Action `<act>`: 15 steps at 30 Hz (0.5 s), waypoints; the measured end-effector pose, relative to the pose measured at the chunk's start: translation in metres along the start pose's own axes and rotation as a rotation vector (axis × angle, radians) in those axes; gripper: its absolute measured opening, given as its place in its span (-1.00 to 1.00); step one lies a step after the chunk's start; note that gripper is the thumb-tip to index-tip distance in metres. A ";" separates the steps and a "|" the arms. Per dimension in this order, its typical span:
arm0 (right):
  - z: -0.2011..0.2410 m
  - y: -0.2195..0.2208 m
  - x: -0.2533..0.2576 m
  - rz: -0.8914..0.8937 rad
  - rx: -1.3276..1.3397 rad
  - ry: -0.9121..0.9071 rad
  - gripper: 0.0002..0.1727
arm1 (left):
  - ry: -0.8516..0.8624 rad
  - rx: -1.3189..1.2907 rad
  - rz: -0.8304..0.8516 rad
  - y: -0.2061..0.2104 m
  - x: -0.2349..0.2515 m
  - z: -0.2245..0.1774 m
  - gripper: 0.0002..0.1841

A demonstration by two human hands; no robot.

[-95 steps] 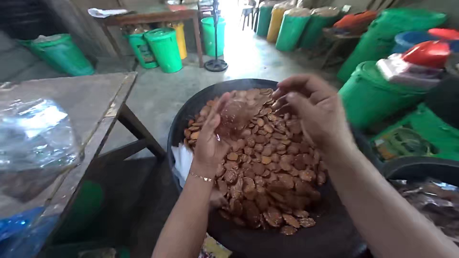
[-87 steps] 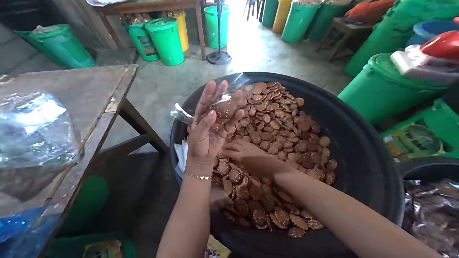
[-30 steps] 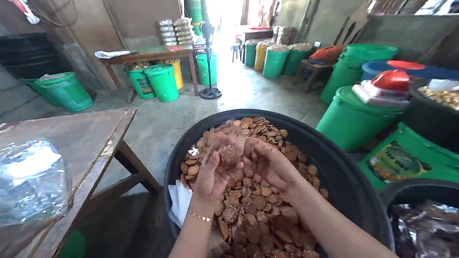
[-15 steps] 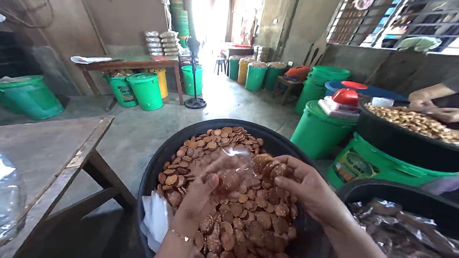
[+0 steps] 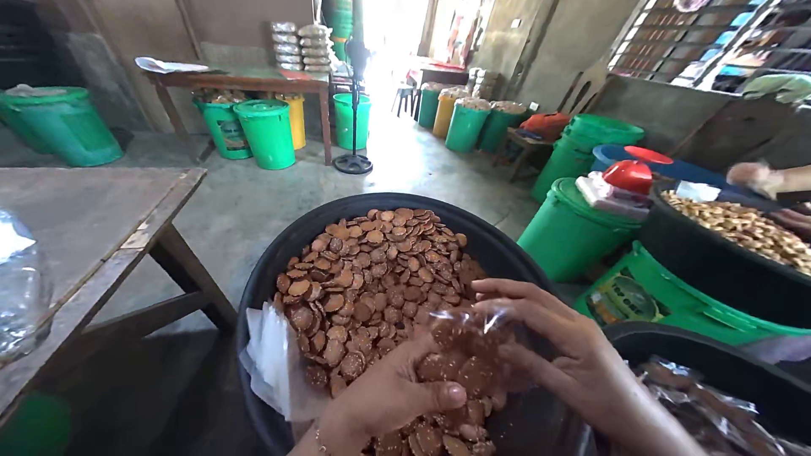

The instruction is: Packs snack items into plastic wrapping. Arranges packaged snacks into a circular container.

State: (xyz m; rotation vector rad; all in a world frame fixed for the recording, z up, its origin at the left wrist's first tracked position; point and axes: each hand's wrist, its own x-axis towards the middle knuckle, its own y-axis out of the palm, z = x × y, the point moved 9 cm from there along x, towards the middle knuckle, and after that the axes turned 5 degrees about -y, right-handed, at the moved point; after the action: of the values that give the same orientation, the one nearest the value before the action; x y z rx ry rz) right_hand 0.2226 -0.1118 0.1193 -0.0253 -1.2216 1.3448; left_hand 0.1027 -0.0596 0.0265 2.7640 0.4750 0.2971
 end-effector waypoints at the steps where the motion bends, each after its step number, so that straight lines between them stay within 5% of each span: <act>1: 0.004 0.001 -0.001 0.089 0.036 -0.026 -0.71 | -0.004 -0.009 0.010 0.001 0.000 0.002 -0.70; 3: 0.015 -0.001 -0.007 0.201 0.054 -0.055 -0.72 | 0.001 -0.065 0.039 0.004 0.000 0.007 -0.78; 9: 0.019 -0.017 -0.018 0.025 -0.259 0.047 -0.68 | 0.006 -0.017 0.226 0.026 0.001 0.011 -0.75; 15: 0.002 -0.009 -0.027 -0.028 0.042 0.181 -0.67 | -0.072 -0.090 0.213 0.033 0.007 0.021 -0.75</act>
State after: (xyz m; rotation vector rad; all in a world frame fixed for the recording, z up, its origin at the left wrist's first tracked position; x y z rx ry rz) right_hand 0.2341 -0.1360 0.1086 -0.0980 -1.0375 1.3135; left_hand 0.1237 -0.0922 0.0198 2.7285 0.1449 0.2606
